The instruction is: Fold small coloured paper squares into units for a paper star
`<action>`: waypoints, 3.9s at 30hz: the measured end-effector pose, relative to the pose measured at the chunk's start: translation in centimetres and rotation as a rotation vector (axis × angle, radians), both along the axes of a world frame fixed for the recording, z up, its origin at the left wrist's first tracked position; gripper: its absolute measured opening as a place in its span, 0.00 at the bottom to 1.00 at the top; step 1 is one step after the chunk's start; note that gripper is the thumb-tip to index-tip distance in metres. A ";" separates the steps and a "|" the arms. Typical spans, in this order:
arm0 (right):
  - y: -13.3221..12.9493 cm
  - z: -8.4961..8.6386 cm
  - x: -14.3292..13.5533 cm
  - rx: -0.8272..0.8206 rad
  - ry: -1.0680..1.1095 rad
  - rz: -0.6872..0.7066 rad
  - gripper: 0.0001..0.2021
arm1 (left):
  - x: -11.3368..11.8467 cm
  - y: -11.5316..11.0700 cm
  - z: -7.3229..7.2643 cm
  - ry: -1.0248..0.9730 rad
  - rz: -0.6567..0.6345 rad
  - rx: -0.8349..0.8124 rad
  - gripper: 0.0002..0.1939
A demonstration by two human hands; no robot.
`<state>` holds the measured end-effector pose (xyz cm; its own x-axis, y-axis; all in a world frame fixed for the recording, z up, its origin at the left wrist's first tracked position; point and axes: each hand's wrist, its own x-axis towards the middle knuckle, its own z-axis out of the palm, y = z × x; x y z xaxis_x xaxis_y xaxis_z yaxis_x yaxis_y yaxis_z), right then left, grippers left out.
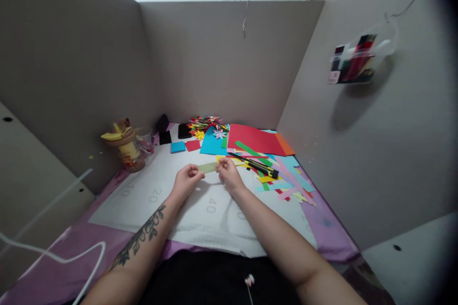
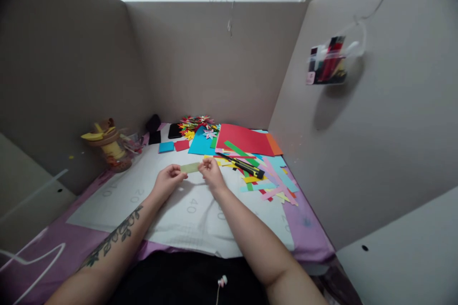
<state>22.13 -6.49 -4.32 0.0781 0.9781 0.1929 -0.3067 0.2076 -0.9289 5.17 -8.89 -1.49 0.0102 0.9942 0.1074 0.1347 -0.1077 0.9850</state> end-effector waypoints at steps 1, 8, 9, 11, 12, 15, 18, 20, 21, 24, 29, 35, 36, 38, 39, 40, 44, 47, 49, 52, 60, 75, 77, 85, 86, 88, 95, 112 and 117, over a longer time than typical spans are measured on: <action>-0.2 -0.1 -0.2 0.032 -0.027 0.045 0.16 | 0.1 -0.1 -0.1 0.001 -0.023 0.000 0.15; -0.3 -0.4 -1.0 -0.002 -0.186 0.118 0.14 | 0.2 0.0 -0.5 0.010 -0.068 0.018 0.15; -0.1 -0.4 -1.0 -0.002 -0.205 0.126 0.13 | 0.2 0.1 -0.6 0.007 -0.070 0.023 0.14; 0.1 -0.4 -1.1 0.003 -0.230 0.141 0.13 | 0.1 0.2 -0.8 0.000 -0.079 0.027 0.13; 0.2 -0.4 -1.1 0.007 -0.236 0.145 0.12 | 0.1 0.3 -0.9 -0.001 -0.086 0.026 0.13; 0.2 -0.4 -0.9 0.011 -0.240 0.149 0.12 | 0.1 0.5 -1.2 -0.003 -0.090 0.028 0.13; 0.0 -0.6 -0.5 0.011 -0.235 0.169 0.12 | 0.1 0.6 -1.5 0.011 -0.083 0.040 0.13; -0.1 -0.6 -0.1 0.017 -0.235 0.177 0.12 | 0.2 0.6 -1.5 0.031 -0.086 0.042 0.13; -0.2 -0.6 0.0 0.020 -0.240 0.177 0.12 | 0.3 0.6 -1.6 0.040 -0.088 0.039 0.13; -0.4 -0.6 0.2 0.016 -0.254 0.183 0.12 | 0.4 0.5 -1.6 0.051 -0.095 0.022 0.13; -0.3 -0.7 0.2 0.046 -0.253 0.184 0.13 | 0.2 0.5 -1.8 0.043 -0.109 0.030 0.14; -0.6 -0.7 0.3 0.038 -0.273 0.174 0.13 | 0.2 0.5 -2.0 0.046 -0.120 0.026 0.13; -0.6 -0.7 0.3 0.038 -0.277 0.173 0.13 | 0.2 0.5 -2.1 0.043 -0.121 0.028 0.13; -0.7 -0.7 0.4 0.042 -0.280 0.173 0.13 | 0.1 0.6 -2.2 0.043 -0.122 0.032 0.13; -0.7 -0.7 0.4 0.045 -0.279 0.174 0.13 | 0.1 0.6 -2.2 0.044 -0.125 0.033 0.13; -0.7 -0.8 0.4 0.046 -0.276 0.174 0.13 | 0.1 0.6 -2.3 0.046 -0.129 0.032 0.13; -0.7 -0.8 0.3 0.042 -0.264 0.173 0.13 | 0.1 0.7 -2.2 0.050 -0.154 0.025 0.14; -0.7 -0.7 0.2 0.040 -0.261 0.170 0.13 | 0.2 0.6 -1.9 0.067 -0.166 0.033 0.15; -0.7 -0.5 0.1 0.045 -0.263 0.169 0.13 | 0.2 0.4 -1.6 0.085 -0.166 0.050 0.15; -0.7 -0.4 0.0 0.047 -0.261 0.176 0.13 | 0.2 0.3 -1.4 0.109 -0.171 0.085 0.15; -0.8 -0.3 0.1 0.036 -0.279 0.194 0.13 | -0.1 0.7 -2.5 0.177 -0.131 0.154 0.14; -1.3 0.3 -0.9 0.086 -0.567 0.065 0.15 | 0.2 0.4 -2.2 0.375 -0.040 0.207 0.14; -1.4 0.3 -0.9 0.100 -0.568 0.045 0.15 | 0.2 0.3 -2.0 0.402 -0.038 0.208 0.13; -0.9 -0.4 -0.5 0.033 -0.396 0.150 0.16 | -0.2 0.2 -1.9 0.432 -0.032 0.216 0.11; -0.9 -0.5 -0.5 0.032 -0.394 0.155 0.16 | -0.2 0.2 -1.8 0.449 -0.038 0.223 0.11; -0.9 -0.5 -0.4 0.035 -0.402 0.160 0.15 | -0.3 0.1 -1.8 0.486 -0.050 0.240 0.10; -0.8 -0.5 -0.3 0.053 -0.454 0.136 0.14 | -0.3 0.2 -2.3 0.575 -0.048 0.308 0.10; -0.8 0.1 -0.8 0.086 -0.508 0.142 0.14 | -0.6 -0.2 -1.9 0.650 -0.073 0.288 0.11; -0.9 0.4 -0.8 0.080 -0.523 0.148 0.13 | -0.7 -0.2 -1.9 0.624 -0.096 0.288 0.12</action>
